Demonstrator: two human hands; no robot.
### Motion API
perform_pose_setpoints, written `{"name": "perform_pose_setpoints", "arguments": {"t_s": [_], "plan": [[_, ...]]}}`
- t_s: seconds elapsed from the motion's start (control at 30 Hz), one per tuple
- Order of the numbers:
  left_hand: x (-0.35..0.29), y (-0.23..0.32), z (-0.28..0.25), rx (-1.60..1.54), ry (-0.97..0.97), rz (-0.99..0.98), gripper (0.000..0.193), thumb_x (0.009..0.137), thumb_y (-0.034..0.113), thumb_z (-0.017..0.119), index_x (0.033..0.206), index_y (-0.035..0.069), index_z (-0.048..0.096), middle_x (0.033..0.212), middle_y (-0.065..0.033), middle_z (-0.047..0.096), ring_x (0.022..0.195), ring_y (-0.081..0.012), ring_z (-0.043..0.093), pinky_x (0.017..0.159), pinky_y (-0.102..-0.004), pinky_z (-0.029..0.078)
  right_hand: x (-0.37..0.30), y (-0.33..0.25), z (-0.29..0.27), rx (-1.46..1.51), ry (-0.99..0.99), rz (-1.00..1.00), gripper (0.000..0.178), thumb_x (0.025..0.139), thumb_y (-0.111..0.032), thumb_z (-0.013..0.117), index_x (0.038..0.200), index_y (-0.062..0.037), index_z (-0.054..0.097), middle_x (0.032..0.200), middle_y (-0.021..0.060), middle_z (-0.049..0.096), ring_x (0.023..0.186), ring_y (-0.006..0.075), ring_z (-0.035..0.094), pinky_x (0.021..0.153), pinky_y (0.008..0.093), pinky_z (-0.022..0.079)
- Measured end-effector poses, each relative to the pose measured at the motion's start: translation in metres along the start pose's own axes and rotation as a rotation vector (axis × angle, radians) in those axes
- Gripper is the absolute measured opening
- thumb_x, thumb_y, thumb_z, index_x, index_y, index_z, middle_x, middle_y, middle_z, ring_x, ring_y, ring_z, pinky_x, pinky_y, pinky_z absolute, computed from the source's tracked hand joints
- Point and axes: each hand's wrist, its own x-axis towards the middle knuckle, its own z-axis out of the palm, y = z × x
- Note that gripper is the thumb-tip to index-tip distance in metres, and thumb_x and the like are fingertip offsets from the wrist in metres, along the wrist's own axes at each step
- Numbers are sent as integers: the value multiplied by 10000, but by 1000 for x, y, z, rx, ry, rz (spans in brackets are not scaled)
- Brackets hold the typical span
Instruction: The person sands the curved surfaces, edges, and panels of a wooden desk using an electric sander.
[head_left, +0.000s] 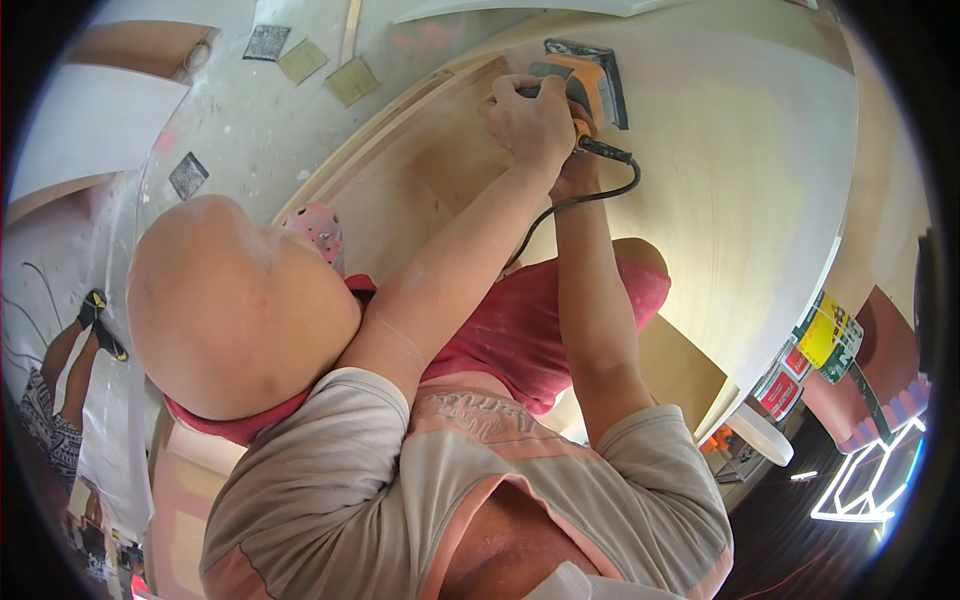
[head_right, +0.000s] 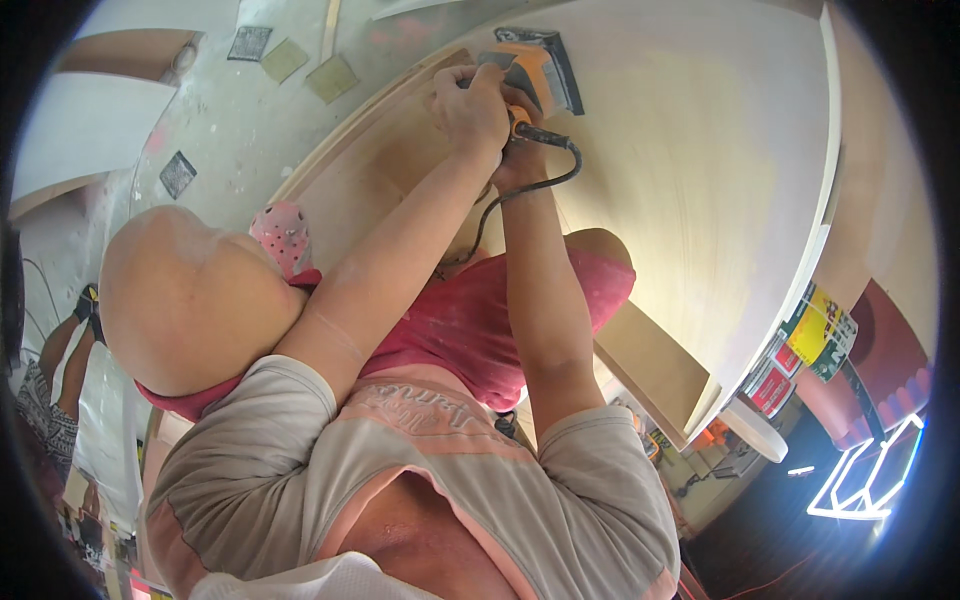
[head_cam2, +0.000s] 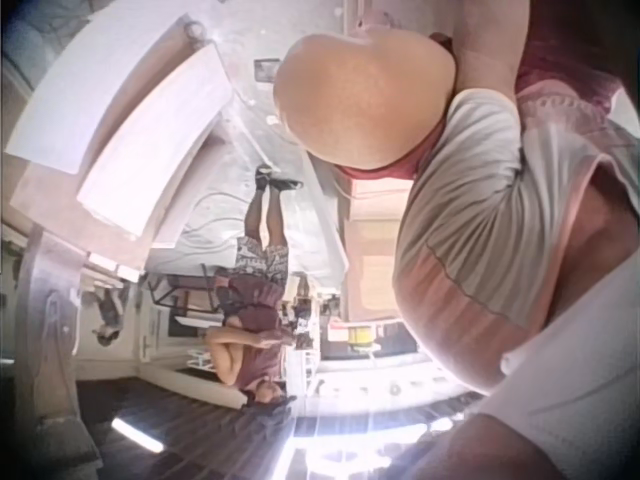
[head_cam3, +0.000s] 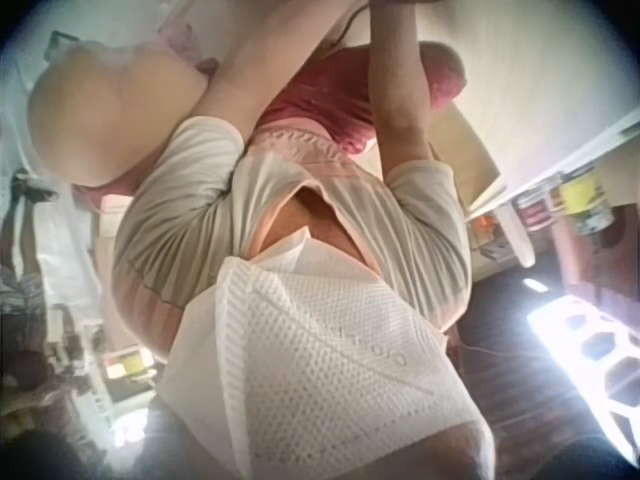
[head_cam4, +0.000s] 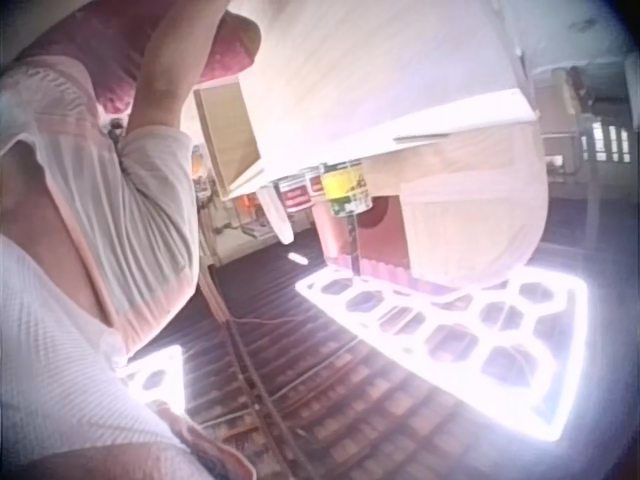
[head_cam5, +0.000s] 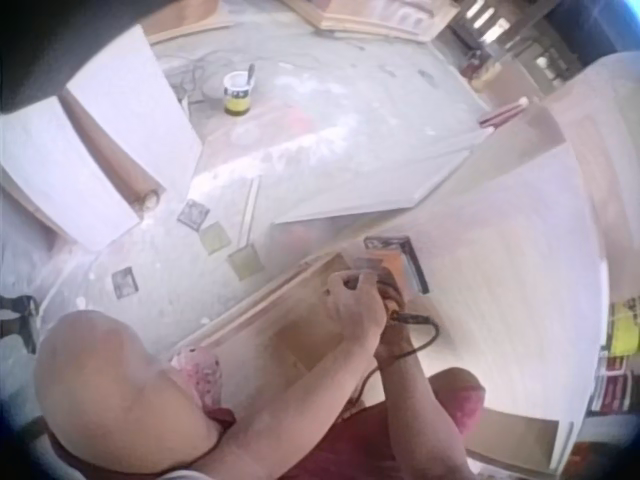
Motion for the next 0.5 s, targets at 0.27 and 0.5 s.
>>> {"name": "perform_pose_setpoints", "arguments": {"t_s": [0.27,0.5], "plan": [[37,-17,-4,-195,-80,-168,329,732,277,616,961,50,550,1117,-191,456,1061,-321,478,891,-407,414,16,20,3,-88,-9,-40,129,858,-96,562,956,-27,609,878,73,642,789,178,637,695,285,536],[54,-29,-4,-460,-73,-282,296,716,192,615,901,-26,536,796,-132,587,696,-208,595,635,-331,493,35,30,-29,-253,59,-35,151,864,-85,576,998,-36,626,957,82,630,890,179,624,768,284,522]]}}
